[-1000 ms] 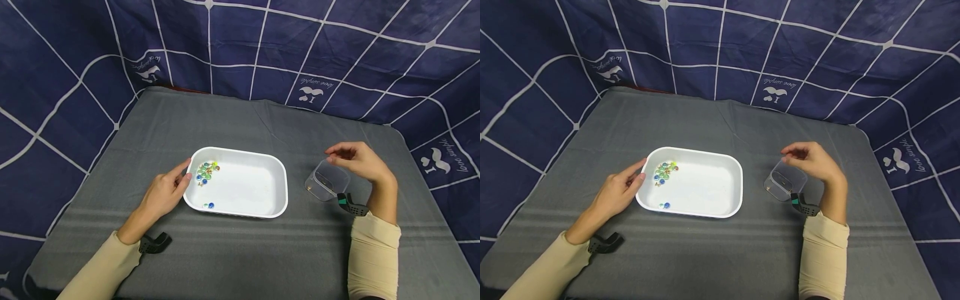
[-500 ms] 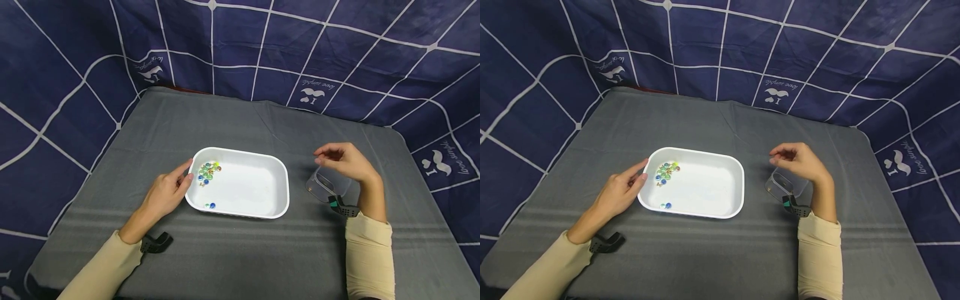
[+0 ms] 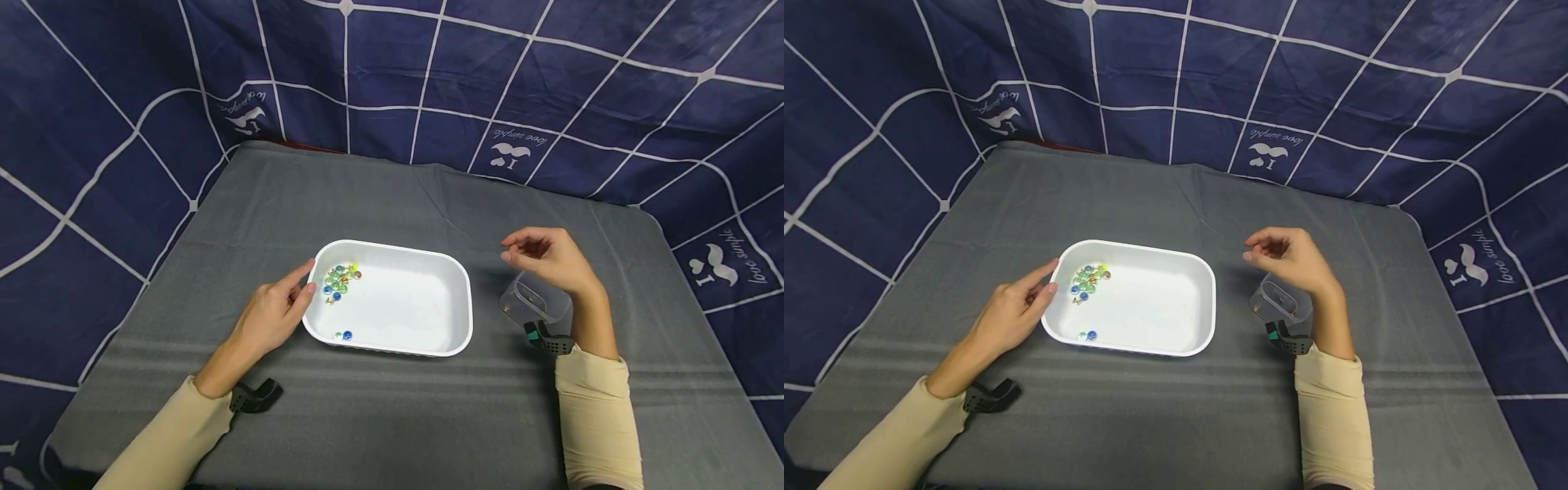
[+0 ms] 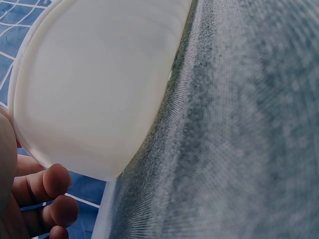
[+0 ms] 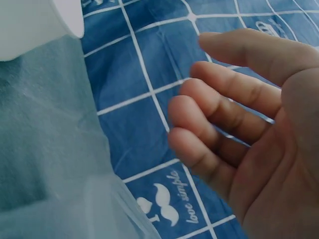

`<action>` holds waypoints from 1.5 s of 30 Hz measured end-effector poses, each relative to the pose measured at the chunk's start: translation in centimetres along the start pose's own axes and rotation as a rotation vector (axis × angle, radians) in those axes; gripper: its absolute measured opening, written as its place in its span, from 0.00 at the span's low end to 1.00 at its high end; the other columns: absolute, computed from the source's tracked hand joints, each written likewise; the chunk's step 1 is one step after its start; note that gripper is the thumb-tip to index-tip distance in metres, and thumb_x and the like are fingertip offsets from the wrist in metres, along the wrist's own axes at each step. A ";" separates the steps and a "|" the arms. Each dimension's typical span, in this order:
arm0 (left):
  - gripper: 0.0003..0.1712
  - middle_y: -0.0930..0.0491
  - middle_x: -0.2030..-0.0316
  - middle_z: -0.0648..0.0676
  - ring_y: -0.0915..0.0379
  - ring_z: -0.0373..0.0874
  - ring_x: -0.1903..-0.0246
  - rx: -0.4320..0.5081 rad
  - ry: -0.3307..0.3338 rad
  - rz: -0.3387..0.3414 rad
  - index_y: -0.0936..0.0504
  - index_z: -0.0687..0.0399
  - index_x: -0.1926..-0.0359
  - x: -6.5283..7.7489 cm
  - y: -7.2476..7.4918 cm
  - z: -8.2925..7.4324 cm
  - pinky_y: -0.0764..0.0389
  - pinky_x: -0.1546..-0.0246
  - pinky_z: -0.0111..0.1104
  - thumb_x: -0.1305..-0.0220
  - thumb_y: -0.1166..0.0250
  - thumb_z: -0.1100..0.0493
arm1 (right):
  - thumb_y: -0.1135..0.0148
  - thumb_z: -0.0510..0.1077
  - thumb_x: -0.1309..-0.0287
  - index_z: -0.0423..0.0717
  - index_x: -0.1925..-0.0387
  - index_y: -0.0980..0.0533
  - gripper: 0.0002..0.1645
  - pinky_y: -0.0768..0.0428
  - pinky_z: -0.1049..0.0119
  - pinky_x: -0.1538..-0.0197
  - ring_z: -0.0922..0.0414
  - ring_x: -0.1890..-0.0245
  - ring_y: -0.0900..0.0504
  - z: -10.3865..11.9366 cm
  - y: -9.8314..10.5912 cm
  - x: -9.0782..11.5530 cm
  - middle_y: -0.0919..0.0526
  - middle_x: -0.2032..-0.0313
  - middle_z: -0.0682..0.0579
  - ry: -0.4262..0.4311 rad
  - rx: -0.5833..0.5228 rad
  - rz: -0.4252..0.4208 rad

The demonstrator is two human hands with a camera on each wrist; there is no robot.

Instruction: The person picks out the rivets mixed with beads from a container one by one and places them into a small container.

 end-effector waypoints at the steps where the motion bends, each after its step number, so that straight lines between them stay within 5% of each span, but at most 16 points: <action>1: 0.24 0.31 0.82 0.44 0.41 0.34 0.87 0.000 0.000 0.000 0.26 0.68 0.36 0.0 0.0 0.0 0.36 0.85 0.31 0.29 0.41 0.61 | 0.32 0.28 0.46 0.32 0.60 0.18 0.10 0.24 0.74 0.71 0.63 0.75 0.20 0.1 -0.1 -0.1 0.17 0.72 0.54 0.007 -0.004 -0.012; 19: 0.23 0.31 0.82 0.45 0.42 0.33 0.87 -0.002 0.008 0.011 0.26 0.67 0.36 -0.4 0.0 -0.4 0.37 0.84 0.31 0.29 0.42 0.62 | 0.31 0.31 0.45 0.33 0.62 0.16 0.08 0.23 0.72 0.68 0.61 0.72 0.20 0.8 -2.9 -0.5 0.16 0.70 0.48 0.024 0.049 0.050; 45: 0.23 0.31 0.82 0.44 0.42 0.32 0.87 0.005 0.005 0.002 0.25 0.68 0.37 -0.1 0.1 -0.1 0.37 0.85 0.30 0.29 0.42 0.62 | 0.30 0.34 0.44 0.40 0.67 0.15 0.02 0.23 0.67 0.67 0.59 0.72 0.20 3.3 -7.0 -2.1 0.16 0.72 0.53 0.105 0.042 0.159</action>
Point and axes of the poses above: each hand's wrist, its own x-axis away from the middle knuckle, its own y-axis out of the back of the hand, z = x × y, the point moved 8 cm from there along -x, towards the middle knuckle
